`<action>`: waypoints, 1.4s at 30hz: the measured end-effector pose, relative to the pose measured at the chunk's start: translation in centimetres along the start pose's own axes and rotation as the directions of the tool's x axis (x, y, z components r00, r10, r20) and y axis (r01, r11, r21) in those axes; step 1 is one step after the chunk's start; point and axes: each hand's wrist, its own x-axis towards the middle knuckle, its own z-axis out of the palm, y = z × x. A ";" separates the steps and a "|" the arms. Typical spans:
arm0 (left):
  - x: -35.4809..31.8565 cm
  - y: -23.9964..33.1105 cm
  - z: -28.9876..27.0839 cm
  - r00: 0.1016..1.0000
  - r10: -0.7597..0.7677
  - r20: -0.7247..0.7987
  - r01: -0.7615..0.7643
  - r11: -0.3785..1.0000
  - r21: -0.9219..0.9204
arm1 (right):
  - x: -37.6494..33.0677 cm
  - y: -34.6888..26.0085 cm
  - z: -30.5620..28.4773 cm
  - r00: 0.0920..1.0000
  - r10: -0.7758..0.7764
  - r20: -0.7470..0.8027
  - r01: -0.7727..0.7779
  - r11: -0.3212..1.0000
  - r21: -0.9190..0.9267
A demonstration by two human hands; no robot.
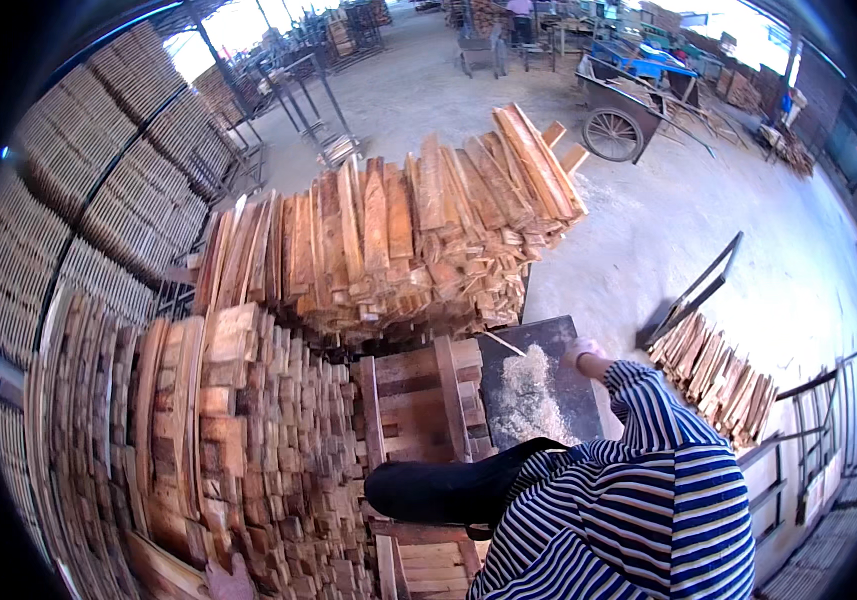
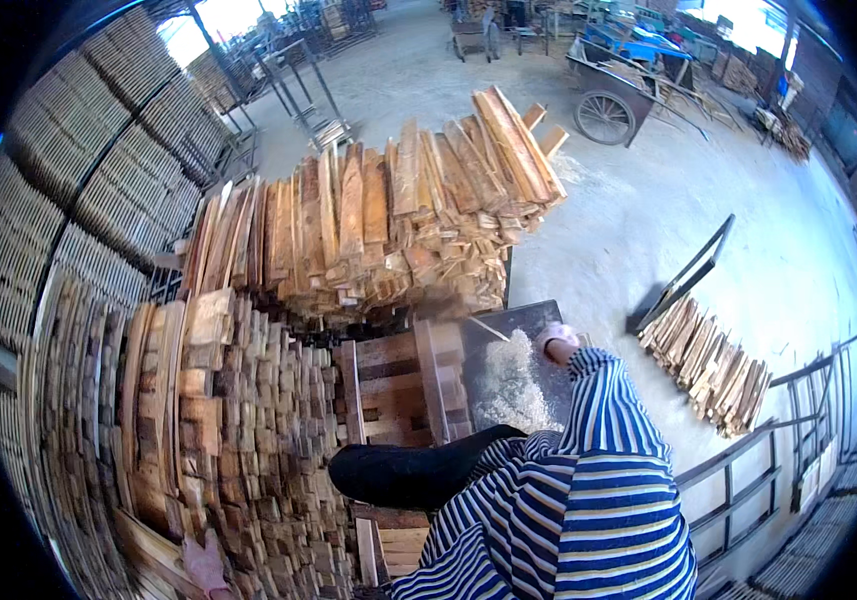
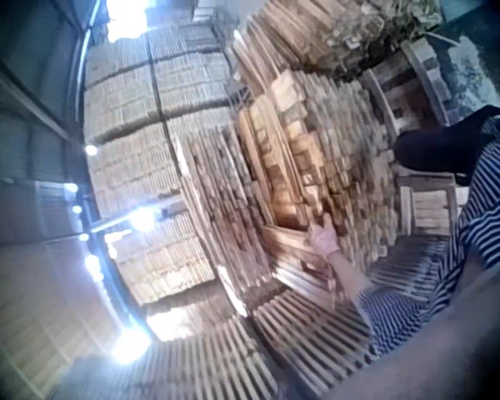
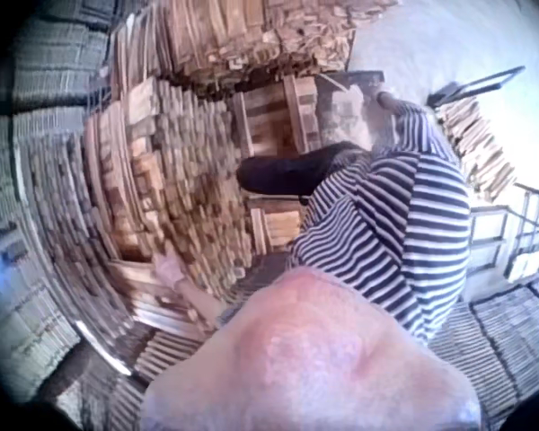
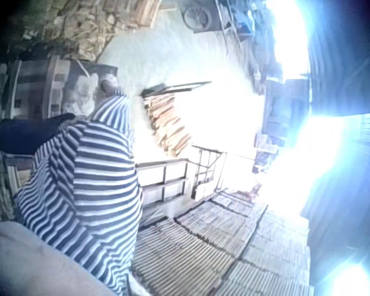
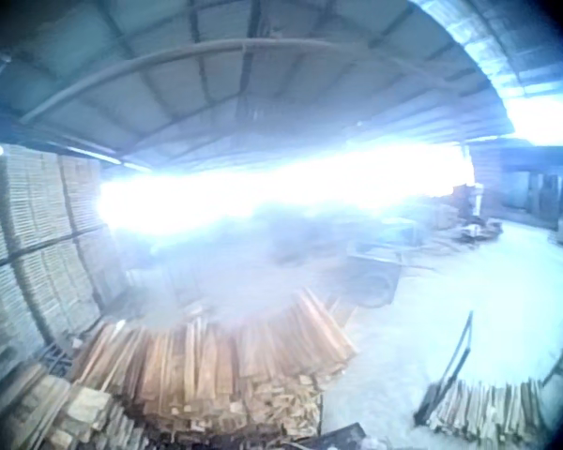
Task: The person repeatedly picks up wooden planks from a large pile on the floor and stacks them onto a metal rack. The person wears gloves and handles the wood one or two pieces at a time, lifting them overhead to place them on the rack.
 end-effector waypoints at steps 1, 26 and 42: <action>-1.3 1.0 -1.6 1.000 -0.004 -0.008 0.004 0.998 -0.065 | 0.1 0.3 -1.2 0.999 -0.011 0.045 0.011 1.000 -0.008; 12.4 83.6 -0.1 0.786 0.604 -0.131 -0.407 0.347 -0.845 | 22.2 -35.9 -28.3 0.938 -0.330 -0.110 0.347 0.861 0.371; 3.9 86.1 -6.1 0.568 0.798 0.204 0.157 0.138 -0.978 | 18.3 -30.5 -28.3 0.840 -0.540 -0.059 0.185 0.183 0.966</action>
